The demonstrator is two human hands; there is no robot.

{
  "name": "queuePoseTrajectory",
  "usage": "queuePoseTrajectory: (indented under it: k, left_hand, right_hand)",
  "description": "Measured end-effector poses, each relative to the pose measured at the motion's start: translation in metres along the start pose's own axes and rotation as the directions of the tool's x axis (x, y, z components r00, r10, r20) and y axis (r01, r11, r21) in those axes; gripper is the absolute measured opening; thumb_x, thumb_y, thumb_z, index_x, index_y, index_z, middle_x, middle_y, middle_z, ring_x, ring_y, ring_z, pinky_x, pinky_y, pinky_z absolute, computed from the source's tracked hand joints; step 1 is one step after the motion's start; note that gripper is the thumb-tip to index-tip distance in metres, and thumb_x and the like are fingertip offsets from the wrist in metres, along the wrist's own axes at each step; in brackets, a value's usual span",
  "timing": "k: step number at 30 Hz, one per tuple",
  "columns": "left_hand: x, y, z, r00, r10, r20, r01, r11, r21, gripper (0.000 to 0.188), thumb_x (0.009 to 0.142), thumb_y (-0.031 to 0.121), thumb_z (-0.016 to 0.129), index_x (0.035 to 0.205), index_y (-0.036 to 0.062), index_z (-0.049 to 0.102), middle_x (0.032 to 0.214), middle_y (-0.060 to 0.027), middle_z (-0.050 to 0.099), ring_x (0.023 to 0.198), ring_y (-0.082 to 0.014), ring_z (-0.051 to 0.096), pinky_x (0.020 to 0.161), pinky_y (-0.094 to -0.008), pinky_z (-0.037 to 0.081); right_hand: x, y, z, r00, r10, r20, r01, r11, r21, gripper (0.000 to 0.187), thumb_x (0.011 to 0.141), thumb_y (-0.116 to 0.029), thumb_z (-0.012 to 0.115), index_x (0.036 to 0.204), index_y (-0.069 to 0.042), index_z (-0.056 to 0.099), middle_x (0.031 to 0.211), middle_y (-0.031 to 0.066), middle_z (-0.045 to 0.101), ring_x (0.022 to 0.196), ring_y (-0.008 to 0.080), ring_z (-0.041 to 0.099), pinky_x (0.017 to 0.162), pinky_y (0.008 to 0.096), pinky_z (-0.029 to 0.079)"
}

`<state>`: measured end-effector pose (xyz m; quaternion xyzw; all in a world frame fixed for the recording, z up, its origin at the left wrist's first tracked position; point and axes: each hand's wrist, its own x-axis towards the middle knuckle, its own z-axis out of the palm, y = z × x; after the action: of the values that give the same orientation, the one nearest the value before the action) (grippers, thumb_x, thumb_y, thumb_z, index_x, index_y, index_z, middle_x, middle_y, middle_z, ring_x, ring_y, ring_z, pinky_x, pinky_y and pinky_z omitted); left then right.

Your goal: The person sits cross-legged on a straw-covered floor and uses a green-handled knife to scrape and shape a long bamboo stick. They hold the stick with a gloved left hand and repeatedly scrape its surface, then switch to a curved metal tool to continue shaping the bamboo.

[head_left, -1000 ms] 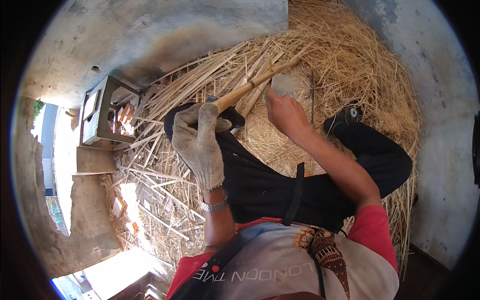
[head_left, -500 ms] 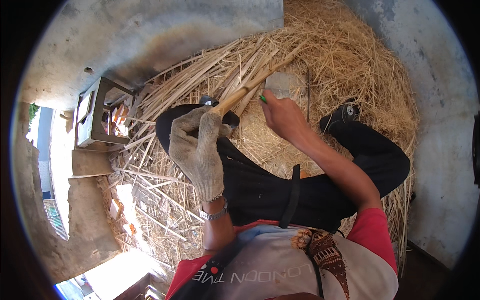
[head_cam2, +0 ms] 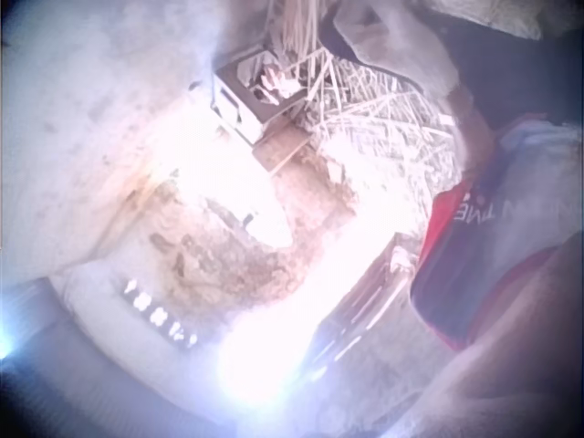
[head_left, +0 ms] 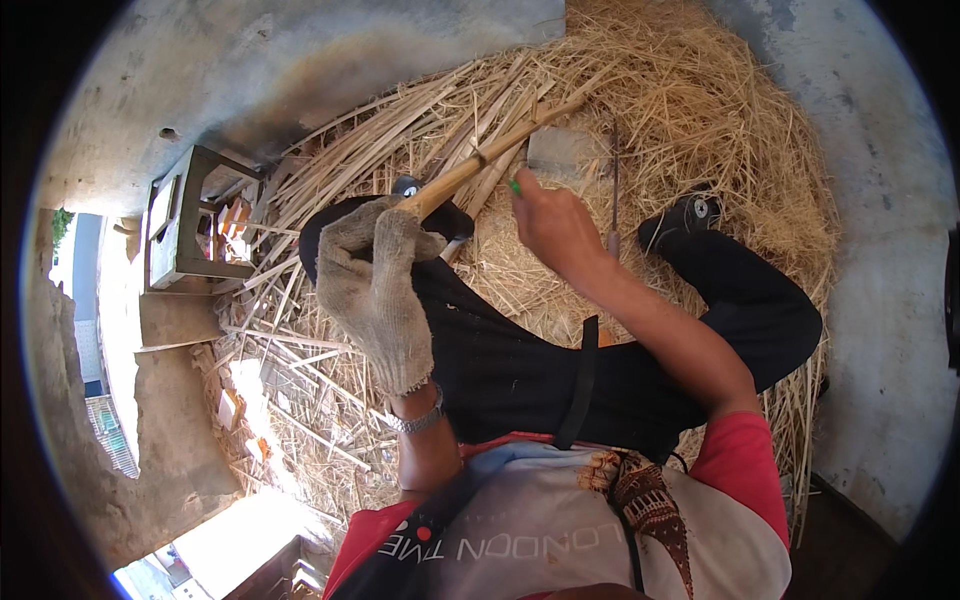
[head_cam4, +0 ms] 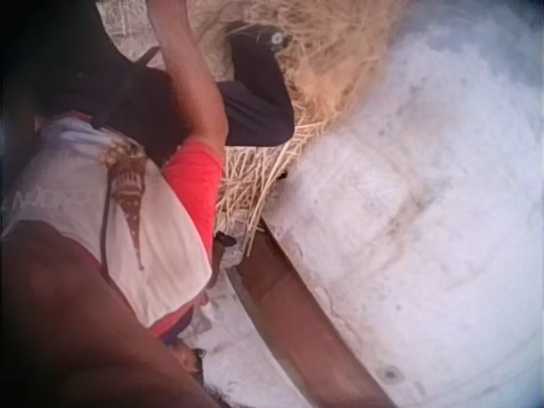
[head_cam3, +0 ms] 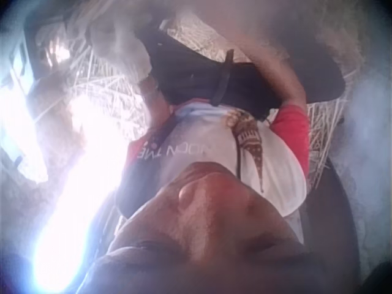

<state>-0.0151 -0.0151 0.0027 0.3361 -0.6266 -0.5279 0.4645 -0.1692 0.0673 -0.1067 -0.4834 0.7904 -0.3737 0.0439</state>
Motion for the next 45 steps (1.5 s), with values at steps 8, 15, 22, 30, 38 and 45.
queuePoseTrajectory:
  k: [8, 15, 22, 30, 38, 45]
  left_hand:
    - [-0.001, -0.004, -0.005, 0.999, 0.024, 0.029, -0.025, 0.999, 0.031, 0.028, 0.098, 0.017, 0.069, 0.107, -0.0071, 0.058, 0.081, -0.0179, 0.073, 0.065, -0.0215, 0.071, 0.066, -0.0294, 0.058]
    - [-0.010, 0.002, 0.001, 0.996, 0.028, 0.080, -0.031, 0.999, 0.041, 0.032, 0.093, 0.016, 0.073, 0.109, -0.0075, 0.059, 0.079, -0.0167, 0.072, 0.066, -0.0207, 0.072, 0.066, -0.0285, 0.058]
    - [-0.008, 0.004, 0.009, 0.999, -0.014, 0.049, 0.016, 0.999, -0.045, 0.029, 0.089, 0.013, 0.079, 0.105, -0.0066, 0.064, 0.090, -0.0132, 0.070, 0.068, -0.0161, 0.070, 0.062, -0.0266, 0.058]
    - [-0.010, 0.000, 0.003, 0.999, -0.028, 0.020, 0.030, 0.995, -0.097, 0.031, 0.089, 0.014, 0.079, 0.104, -0.0077, 0.063, 0.091, -0.0142, 0.071, 0.068, -0.0163, 0.069, 0.062, -0.0268, 0.057]
    - [-0.012, 0.007, -0.001, 0.997, -0.043, 0.066, 0.046, 0.998, -0.034, 0.029, 0.088, 0.012, 0.079, 0.104, -0.0075, 0.064, 0.093, -0.0135, 0.071, 0.069, -0.0153, 0.069, 0.062, -0.0262, 0.056]
    - [-0.008, -0.002, -0.003, 0.995, 0.014, 0.099, -0.017, 0.999, 0.037, 0.031, 0.093, 0.015, 0.072, 0.105, -0.0100, 0.059, 0.101, -0.0221, 0.071, 0.068, -0.0224, 0.072, 0.069, -0.0307, 0.060]
  right_hand:
    - [-0.008, -0.044, -0.015, 0.997, -0.075, 0.031, 0.070, 0.990, 0.124, 0.009, 0.094, -0.007, 0.053, 0.098, 0.001, 0.052, 0.066, 0.0274, 0.063, 0.065, 0.0489, 0.065, 0.056, 0.0576, 0.050]
    - [0.007, 0.053, 0.006, 0.982, 0.182, 0.054, -0.178, 0.982, -0.070, 0.016, 0.098, -0.013, 0.055, 0.099, 0.003, 0.053, 0.062, 0.0260, 0.061, 0.060, 0.0465, 0.065, 0.053, 0.0546, 0.050]
    - [-0.001, -0.002, -0.010, 0.999, 0.051, 0.007, -0.051, 0.995, 0.084, 0.023, 0.103, -0.020, 0.053, 0.099, 0.002, 0.053, 0.059, 0.0242, 0.061, 0.059, 0.0473, 0.065, 0.053, 0.0540, 0.051]
    - [-0.001, -0.004, -0.012, 0.999, -0.048, 0.002, 0.048, 0.991, 0.122, 0.021, 0.101, -0.020, 0.056, 0.097, 0.000, 0.053, 0.059, 0.0234, 0.061, 0.057, 0.0443, 0.064, 0.051, 0.0542, 0.048]
    - [0.005, 0.030, -0.003, 0.968, 0.232, 0.093, -0.224, 0.971, -0.083, 0.017, 0.100, -0.017, 0.051, 0.098, -0.001, 0.054, 0.067, 0.0276, 0.065, 0.064, 0.0451, 0.068, 0.056, 0.0544, 0.053]
    - [-0.004, 0.015, 0.005, 0.997, -0.050, -0.059, 0.053, 0.997, 0.050, 0.018, 0.101, -0.017, 0.052, 0.102, 0.001, 0.055, 0.065, 0.0247, 0.064, 0.062, 0.0456, 0.067, 0.055, 0.0521, 0.053]
